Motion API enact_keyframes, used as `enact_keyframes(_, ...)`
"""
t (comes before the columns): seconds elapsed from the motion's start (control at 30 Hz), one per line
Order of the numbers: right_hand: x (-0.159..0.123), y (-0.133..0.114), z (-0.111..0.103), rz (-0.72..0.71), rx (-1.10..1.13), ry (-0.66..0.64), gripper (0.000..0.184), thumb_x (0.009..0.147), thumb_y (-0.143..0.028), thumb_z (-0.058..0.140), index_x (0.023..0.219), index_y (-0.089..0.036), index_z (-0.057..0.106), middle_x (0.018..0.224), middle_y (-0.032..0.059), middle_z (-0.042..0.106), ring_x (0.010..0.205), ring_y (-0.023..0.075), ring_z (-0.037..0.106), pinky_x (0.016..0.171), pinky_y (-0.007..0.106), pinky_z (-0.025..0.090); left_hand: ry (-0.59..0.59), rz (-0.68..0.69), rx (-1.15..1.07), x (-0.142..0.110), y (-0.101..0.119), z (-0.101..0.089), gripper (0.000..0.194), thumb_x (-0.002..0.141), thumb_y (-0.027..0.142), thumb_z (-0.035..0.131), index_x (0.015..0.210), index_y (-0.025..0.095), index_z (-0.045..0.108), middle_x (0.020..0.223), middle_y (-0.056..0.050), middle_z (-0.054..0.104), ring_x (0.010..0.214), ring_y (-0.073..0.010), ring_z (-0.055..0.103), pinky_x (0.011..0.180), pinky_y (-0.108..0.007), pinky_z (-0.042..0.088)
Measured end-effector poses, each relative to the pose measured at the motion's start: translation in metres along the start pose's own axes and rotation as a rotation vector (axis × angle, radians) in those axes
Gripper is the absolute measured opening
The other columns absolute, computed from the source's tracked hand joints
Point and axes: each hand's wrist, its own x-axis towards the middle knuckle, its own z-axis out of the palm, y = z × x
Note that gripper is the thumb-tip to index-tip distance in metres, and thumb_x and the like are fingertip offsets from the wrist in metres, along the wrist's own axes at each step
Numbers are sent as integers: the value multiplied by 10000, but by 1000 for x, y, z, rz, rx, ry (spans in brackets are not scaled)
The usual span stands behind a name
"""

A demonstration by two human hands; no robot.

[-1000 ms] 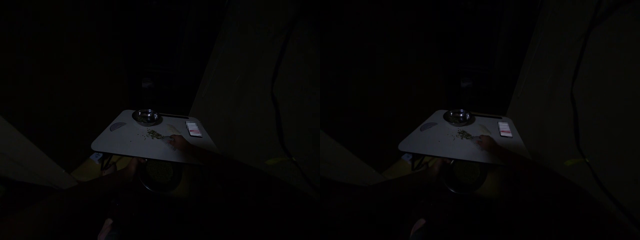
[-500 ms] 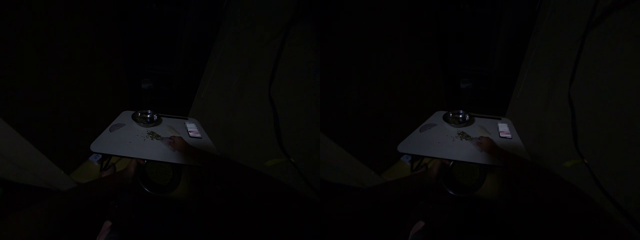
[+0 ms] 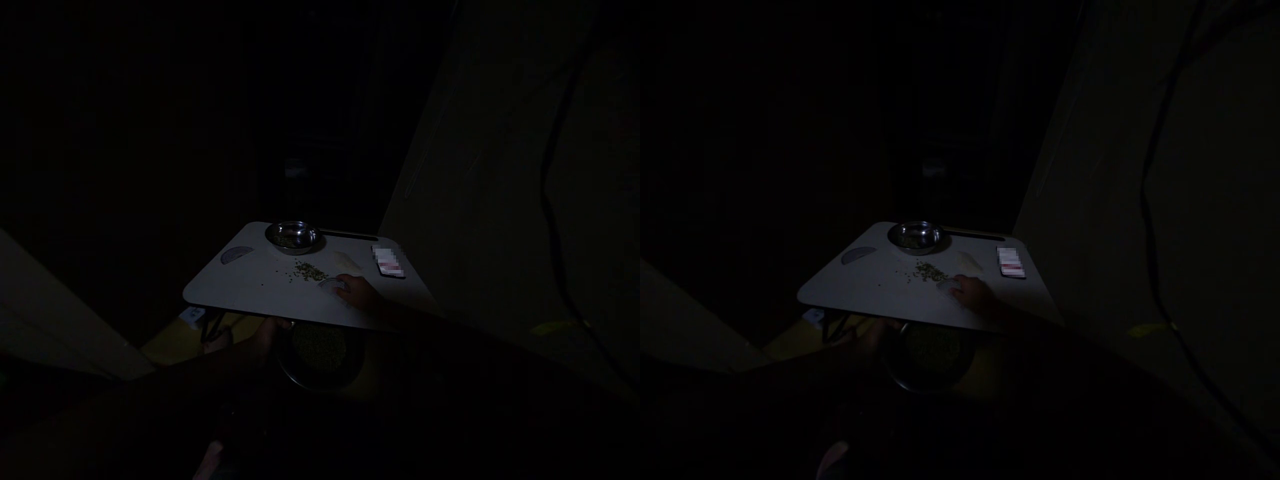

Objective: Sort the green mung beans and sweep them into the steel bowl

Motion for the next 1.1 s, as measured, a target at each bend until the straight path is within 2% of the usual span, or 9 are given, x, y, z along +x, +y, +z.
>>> enact_keyframes(0.13, -2, -13, 0, -27, 28, 15, 394, 706, -365, 373, 1055, -187, 412, 914, 47, 554, 802, 144, 500, 656, 209, 350, -29, 11, -4, 1, 0, -1, 62, 508, 190, 446, 474, 157, 486, 353, -34, 491, 339, -165, 444, 373, -297, 352)
enact_keyframes(0.3, 5, -35, 5, -64, 50, 12, 390, 708, -357, 371, 1066, -207, 398, 909, 32, 557, 799, 140, 501, 664, 211, 352, -53, -15, -24, -3, 0, 1, 76, 510, 203, 439, 502, 154, 496, 383, -44, 516, 371, -181, 472, 409, -311, 371)
enact_keyframes(0.37, 8, -43, 8, -49, 56, 18, 387, 706, -366, 369, 1057, -208, 407, 878, 29, 567, 770, 137, 509, 647, 211, 356, -37, -15, -14, -5, 0, 1, 70, 506, 196, 438, 499, 153, 493, 364, -36, 503, 359, -179, 465, 402, -307, 366)
enact_keyframes(0.5, 14, -54, 13, 7, 64, 35, 378, 708, -387, 358, 1030, -206, 435, 851, 29, 574, 738, 132, 512, 616, 206, 360, -77, 14, -41, -3, 0, -1, 71, 510, 190, 435, 510, 153, 495, 381, -30, 511, 381, -176, 474, 421, -309, 376)
enact_keyframes(0.7, 19, -55, 21, 96, 32, 41, 403, 703, -434, 339, 1031, -220, 435, 865, 29, 572, 740, 137, 510, 612, 222, 358, -15, -11, -23, 2, -2, -3, 81, 521, 210, 434, 501, 159, 495, 377, -31, 502, 359, -166, 453, 396, -297, 359)
enact_keyframes(0.9, 17, -57, 24, 115, -21, 45, 443, 704, -486, 286, 1023, -224, 445, 823, 39, 578, 734, 153, 514, 597, 239, 356, -93, -2, -99, -1, -4, -2, 86, 522, 229, 437, 507, 167, 496, 395, -28, 501, 382, -165, 460, 417, -299, 368)
enact_keyframes(1.1, 18, -57, 23, 128, -28, 51, 410, 717, -460, 293, 1006, -222, 459, 860, 44, 573, 765, 149, 509, 618, 233, 352, -35, 41, -17, 7, -6, -7, 94, 527, 220, 445, 497, 155, 506, 403, -33, 517, 377, -164, 465, 404, -294, 364)
